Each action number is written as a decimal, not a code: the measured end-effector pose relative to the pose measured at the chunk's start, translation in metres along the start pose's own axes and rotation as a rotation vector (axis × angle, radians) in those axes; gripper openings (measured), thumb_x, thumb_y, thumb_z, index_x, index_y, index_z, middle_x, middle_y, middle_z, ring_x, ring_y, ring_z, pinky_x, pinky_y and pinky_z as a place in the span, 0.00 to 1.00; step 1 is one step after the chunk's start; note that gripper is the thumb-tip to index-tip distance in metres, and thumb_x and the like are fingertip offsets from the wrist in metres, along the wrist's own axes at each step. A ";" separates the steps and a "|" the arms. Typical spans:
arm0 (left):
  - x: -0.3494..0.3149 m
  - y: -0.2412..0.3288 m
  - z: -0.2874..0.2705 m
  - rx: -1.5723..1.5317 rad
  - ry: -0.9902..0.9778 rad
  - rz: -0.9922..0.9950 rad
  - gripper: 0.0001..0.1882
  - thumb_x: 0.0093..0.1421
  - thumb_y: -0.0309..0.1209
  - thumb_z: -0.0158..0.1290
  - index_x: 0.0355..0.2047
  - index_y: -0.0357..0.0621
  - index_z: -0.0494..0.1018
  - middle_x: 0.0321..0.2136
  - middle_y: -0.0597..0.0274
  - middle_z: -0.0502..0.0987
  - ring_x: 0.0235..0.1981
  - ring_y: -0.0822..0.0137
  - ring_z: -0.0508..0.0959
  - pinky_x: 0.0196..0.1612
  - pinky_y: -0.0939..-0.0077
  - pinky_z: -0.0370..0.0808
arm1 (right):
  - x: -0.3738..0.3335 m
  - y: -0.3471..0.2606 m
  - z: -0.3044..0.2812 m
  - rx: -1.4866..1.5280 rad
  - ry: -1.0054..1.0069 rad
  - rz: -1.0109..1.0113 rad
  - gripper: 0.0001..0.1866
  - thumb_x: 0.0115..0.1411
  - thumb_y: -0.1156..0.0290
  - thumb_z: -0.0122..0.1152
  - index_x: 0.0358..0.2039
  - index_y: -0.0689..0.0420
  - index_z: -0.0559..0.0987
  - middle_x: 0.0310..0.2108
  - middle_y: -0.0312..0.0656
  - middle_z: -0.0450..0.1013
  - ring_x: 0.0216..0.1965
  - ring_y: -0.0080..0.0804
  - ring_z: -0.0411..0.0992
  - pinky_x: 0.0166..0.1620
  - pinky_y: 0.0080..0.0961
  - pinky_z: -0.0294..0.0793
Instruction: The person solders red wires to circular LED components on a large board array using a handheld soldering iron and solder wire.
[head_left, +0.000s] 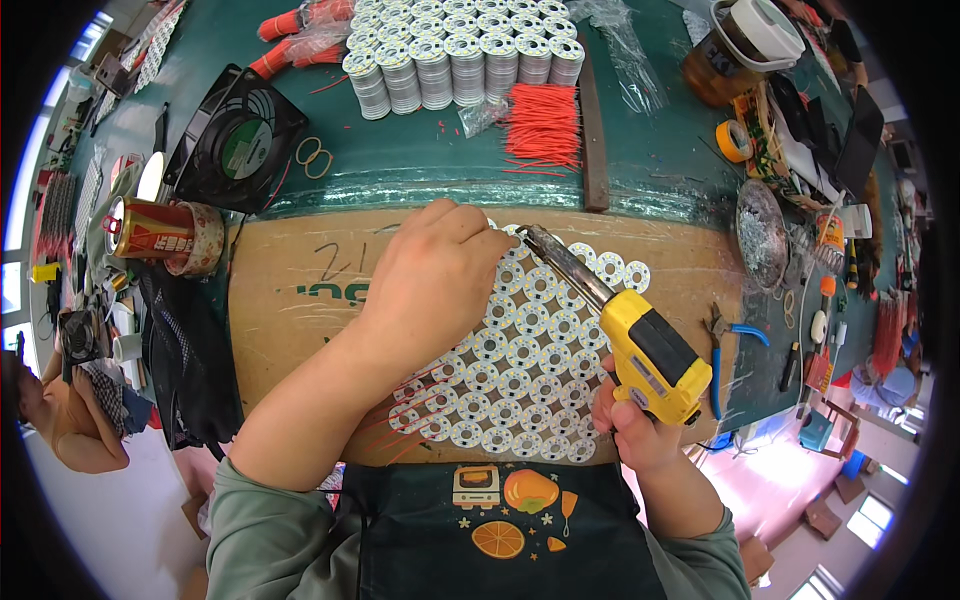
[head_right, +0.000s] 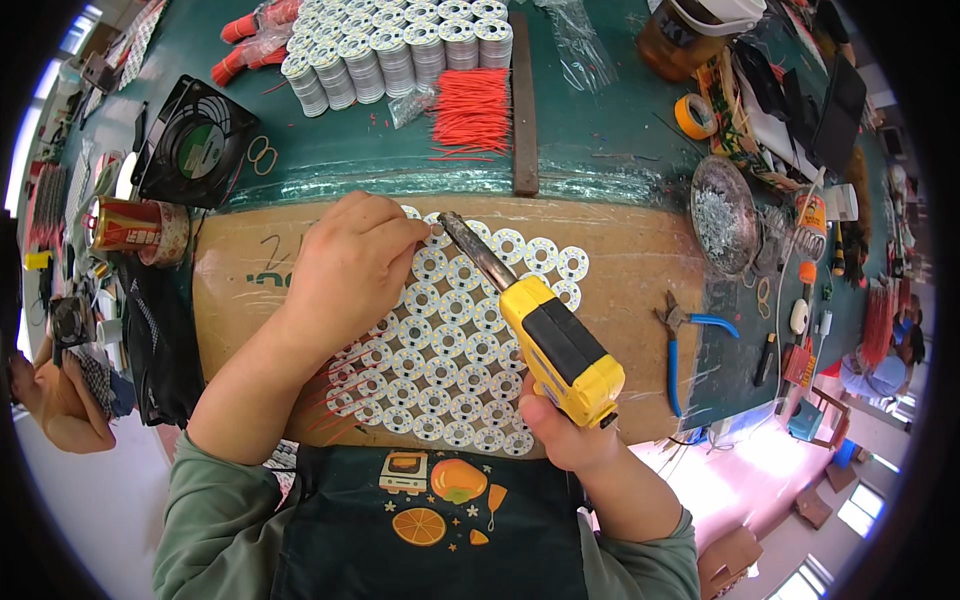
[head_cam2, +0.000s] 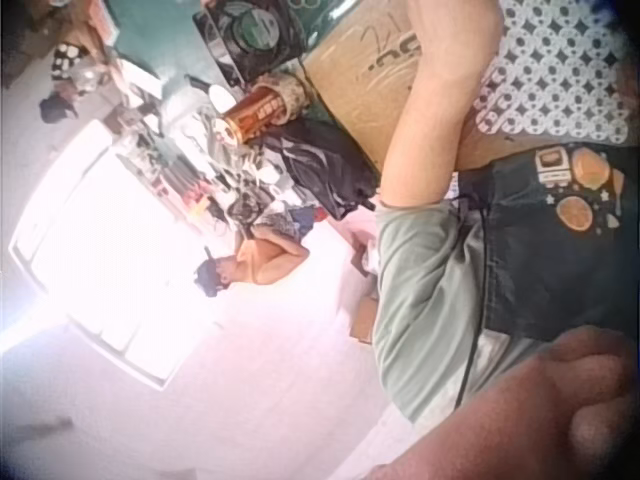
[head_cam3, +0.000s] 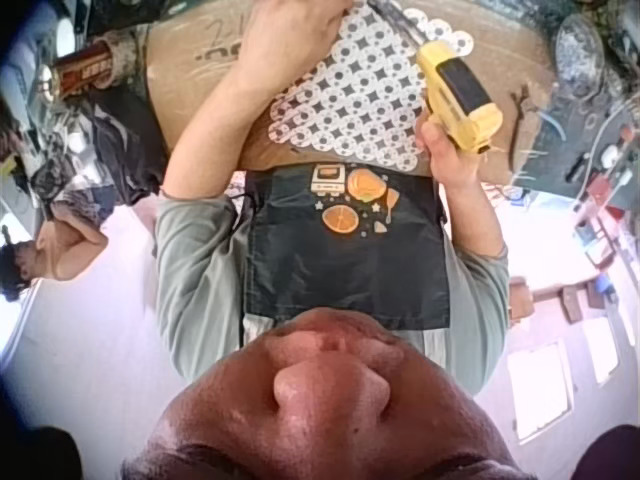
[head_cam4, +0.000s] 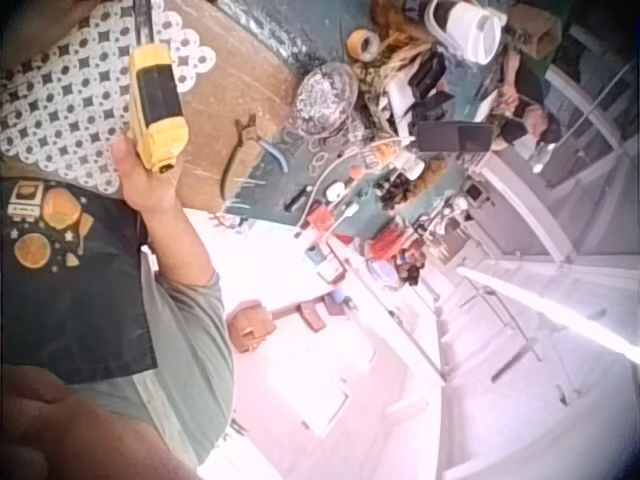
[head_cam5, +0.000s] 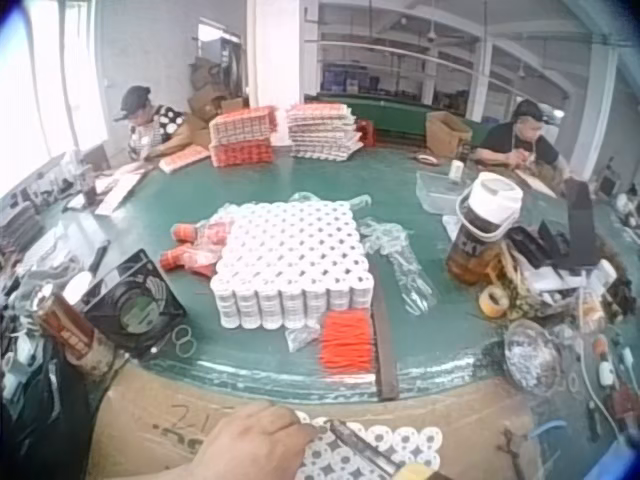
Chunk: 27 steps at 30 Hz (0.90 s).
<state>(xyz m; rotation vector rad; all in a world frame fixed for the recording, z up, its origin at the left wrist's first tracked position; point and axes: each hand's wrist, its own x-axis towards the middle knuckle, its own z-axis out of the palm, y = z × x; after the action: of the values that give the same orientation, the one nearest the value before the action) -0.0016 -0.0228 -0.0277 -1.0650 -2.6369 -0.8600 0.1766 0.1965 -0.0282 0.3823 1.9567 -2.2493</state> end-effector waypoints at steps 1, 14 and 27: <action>0.000 0.000 0.000 0.000 0.000 0.000 0.07 0.52 0.21 0.58 0.32 0.43 0.80 0.29 0.59 0.77 0.33 0.56 0.77 0.38 0.63 0.76 | 0.000 0.002 -0.001 -0.008 0.001 -0.005 0.34 0.58 0.57 0.69 0.56 0.66 0.67 0.23 0.38 0.66 0.21 0.24 0.64 0.25 0.22 0.66; 0.001 0.001 0.001 0.026 -0.004 -0.014 0.06 0.52 0.22 0.59 0.31 0.42 0.80 0.30 0.59 0.77 0.34 0.55 0.78 0.40 0.62 0.76 | 0.002 0.000 0.000 0.001 0.003 0.003 0.31 0.58 0.56 0.69 0.53 0.65 0.69 0.21 0.36 0.65 0.21 0.25 0.64 0.25 0.23 0.66; 0.027 -0.001 -0.022 -0.009 -0.240 -0.046 0.06 0.57 0.29 0.57 0.34 0.43 0.81 0.30 0.56 0.78 0.37 0.53 0.78 0.41 0.58 0.75 | -0.002 0.000 -0.015 0.233 0.143 -0.090 0.40 0.56 0.54 0.71 0.60 0.63 0.64 0.22 0.36 0.65 0.19 0.25 0.65 0.22 0.23 0.66</action>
<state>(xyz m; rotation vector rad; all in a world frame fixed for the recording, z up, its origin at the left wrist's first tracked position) -0.0231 -0.0209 -0.0004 -1.1818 -2.8655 -0.7983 0.1802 0.2110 -0.0297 0.5039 1.8119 -2.5845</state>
